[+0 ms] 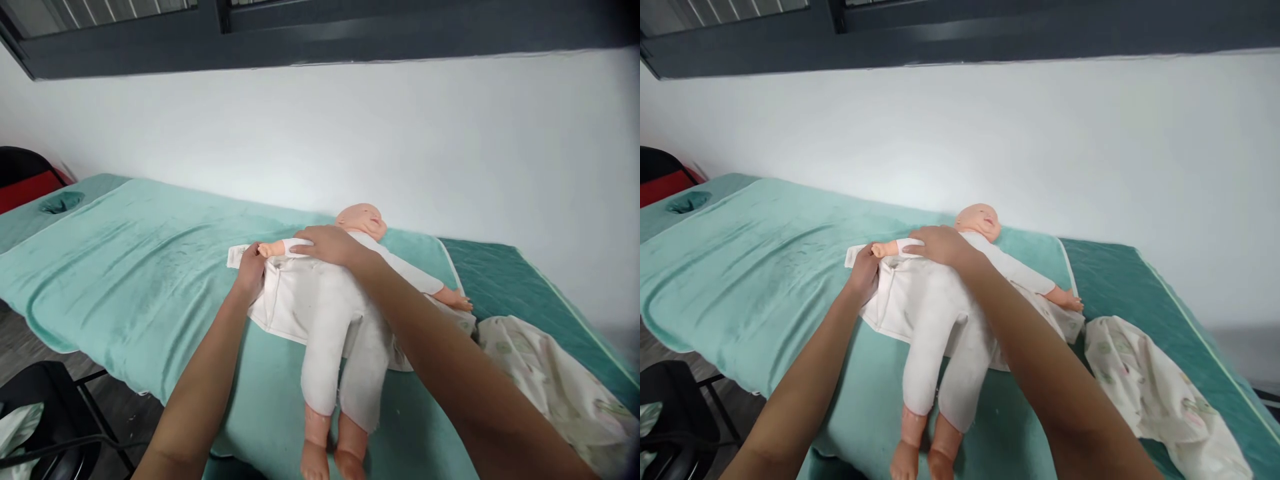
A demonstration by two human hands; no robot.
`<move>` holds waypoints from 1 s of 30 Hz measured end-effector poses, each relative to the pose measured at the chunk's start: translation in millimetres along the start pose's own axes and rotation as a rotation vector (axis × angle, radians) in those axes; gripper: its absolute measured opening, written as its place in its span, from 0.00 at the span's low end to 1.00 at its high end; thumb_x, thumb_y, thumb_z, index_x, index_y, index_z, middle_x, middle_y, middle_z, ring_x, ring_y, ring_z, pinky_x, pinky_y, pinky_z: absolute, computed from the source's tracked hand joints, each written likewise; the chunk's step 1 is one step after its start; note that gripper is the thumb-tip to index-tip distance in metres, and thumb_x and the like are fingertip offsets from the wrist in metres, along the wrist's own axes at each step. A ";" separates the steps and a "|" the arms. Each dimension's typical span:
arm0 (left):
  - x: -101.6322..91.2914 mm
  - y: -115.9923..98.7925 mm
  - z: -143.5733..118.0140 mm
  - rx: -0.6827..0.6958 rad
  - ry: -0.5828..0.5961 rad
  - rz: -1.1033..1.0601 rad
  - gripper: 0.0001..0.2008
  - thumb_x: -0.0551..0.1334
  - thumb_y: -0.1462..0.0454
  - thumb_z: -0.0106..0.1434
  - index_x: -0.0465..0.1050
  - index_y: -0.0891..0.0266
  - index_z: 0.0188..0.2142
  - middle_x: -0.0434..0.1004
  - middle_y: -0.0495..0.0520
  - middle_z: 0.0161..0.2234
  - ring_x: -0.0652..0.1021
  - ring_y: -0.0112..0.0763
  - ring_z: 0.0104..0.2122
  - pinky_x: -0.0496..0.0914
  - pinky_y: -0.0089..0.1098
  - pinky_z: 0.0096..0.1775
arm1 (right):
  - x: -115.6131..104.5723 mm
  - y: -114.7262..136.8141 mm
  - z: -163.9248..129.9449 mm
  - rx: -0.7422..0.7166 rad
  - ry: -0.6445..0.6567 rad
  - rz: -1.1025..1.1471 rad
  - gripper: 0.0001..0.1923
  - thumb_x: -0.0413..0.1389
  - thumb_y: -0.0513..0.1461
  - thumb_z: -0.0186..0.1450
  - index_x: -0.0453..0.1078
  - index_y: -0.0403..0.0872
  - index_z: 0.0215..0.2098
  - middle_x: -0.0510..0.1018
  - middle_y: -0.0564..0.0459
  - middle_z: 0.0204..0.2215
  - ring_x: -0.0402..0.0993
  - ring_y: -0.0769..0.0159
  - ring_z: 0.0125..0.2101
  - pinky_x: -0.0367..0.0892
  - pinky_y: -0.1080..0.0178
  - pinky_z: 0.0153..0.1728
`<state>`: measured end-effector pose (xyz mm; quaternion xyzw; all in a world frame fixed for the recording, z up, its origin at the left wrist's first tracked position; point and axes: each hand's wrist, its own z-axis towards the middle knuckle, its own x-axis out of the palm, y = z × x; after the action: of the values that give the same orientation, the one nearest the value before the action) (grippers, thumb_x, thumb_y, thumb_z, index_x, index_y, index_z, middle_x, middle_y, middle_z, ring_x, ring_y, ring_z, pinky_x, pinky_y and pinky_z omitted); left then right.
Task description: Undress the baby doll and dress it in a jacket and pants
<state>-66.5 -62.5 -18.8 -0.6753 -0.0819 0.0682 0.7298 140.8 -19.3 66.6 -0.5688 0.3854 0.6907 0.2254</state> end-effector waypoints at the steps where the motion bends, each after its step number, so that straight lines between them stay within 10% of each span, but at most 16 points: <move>1: -0.5 -1.1 -0.2 -0.032 0.022 -0.083 0.07 0.60 0.61 0.58 0.68 0.61 0.36 0.77 0.51 0.33 0.75 0.29 0.31 0.69 0.31 0.36 | 0.0 -1.1 -0.9 0.012 0.004 -0.015 0.26 0.45 0.60 0.69 0.75 0.55 0.48 0.81 0.52 0.46 0.75 0.55 0.42 0.63 0.58 0.40; 5: -1.9 -1.9 1.4 -0.087 0.045 -0.220 0.09 0.63 0.59 0.57 0.67 0.60 0.33 0.73 0.49 0.30 0.74 0.28 0.29 0.70 0.31 0.37 | -0.2 -6.6 -4.7 0.052 0.045 -0.106 0.25 0.46 0.59 0.69 0.75 0.56 0.49 0.81 0.51 0.44 0.74 0.53 0.43 0.61 0.56 0.42; 10: 4.4 -1.4 -4.8 0.122 -0.048 0.133 0.09 0.60 0.57 0.64 0.67 0.60 0.32 0.69 0.47 0.27 0.70 0.28 0.30 0.66 0.31 0.36 | 7.3 2.6 -0.5 0.067 0.089 -0.267 0.23 0.46 0.56 0.71 0.75 0.52 0.45 0.81 0.47 0.41 0.75 0.53 0.42 0.61 0.54 0.43; 16: 15.9 -6.6 -16.6 0.218 0.205 0.257 0.11 0.56 0.56 0.68 0.69 0.59 0.35 0.71 0.48 0.29 0.70 0.29 0.30 0.65 0.30 0.35 | 21.5 15.0 13.0 0.116 0.042 -0.333 0.22 0.45 0.52 0.72 0.72 0.47 0.46 0.80 0.42 0.40 0.76 0.51 0.39 0.63 0.52 0.42; 19: 13.9 -3.7 -14.9 0.227 0.121 0.275 0.11 0.54 0.57 0.70 0.70 0.59 0.42 0.74 0.51 0.33 0.73 0.31 0.33 0.69 0.32 0.39 | 20.3 14.3 7.2 0.129 -0.017 -0.292 0.21 0.45 0.50 0.73 0.70 0.46 0.50 0.80 0.41 0.44 0.75 0.49 0.44 0.63 0.51 0.45; 23: 5.2 4.5 -11.3 0.328 -0.185 0.644 0.10 0.58 0.62 0.66 0.71 0.61 0.45 0.73 0.61 0.46 0.73 0.41 0.48 0.66 0.42 0.54 | 18.6 15.0 -28.8 0.175 -0.218 -0.130 0.20 0.45 0.48 0.73 0.69 0.48 0.54 0.78 0.43 0.51 0.71 0.49 0.51 0.61 0.49 0.53; 30: -2.0 6.7 -16.7 0.263 -0.234 0.930 0.08 0.60 0.58 0.64 0.70 0.59 0.38 0.75 0.60 0.43 0.73 0.46 0.48 0.66 0.42 0.49 | 44.2 -3.0 -127.1 0.577 -0.845 0.200 0.25 0.46 0.48 0.70 0.65 0.41 0.58 0.72 0.36 0.55 0.67 0.52 0.56 0.62 0.52 0.57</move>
<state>-64.8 -78.6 -26.8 -0.5305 0.1560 0.4715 0.6870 209.7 -123.4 16.3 -0.1157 0.4879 0.7438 0.4419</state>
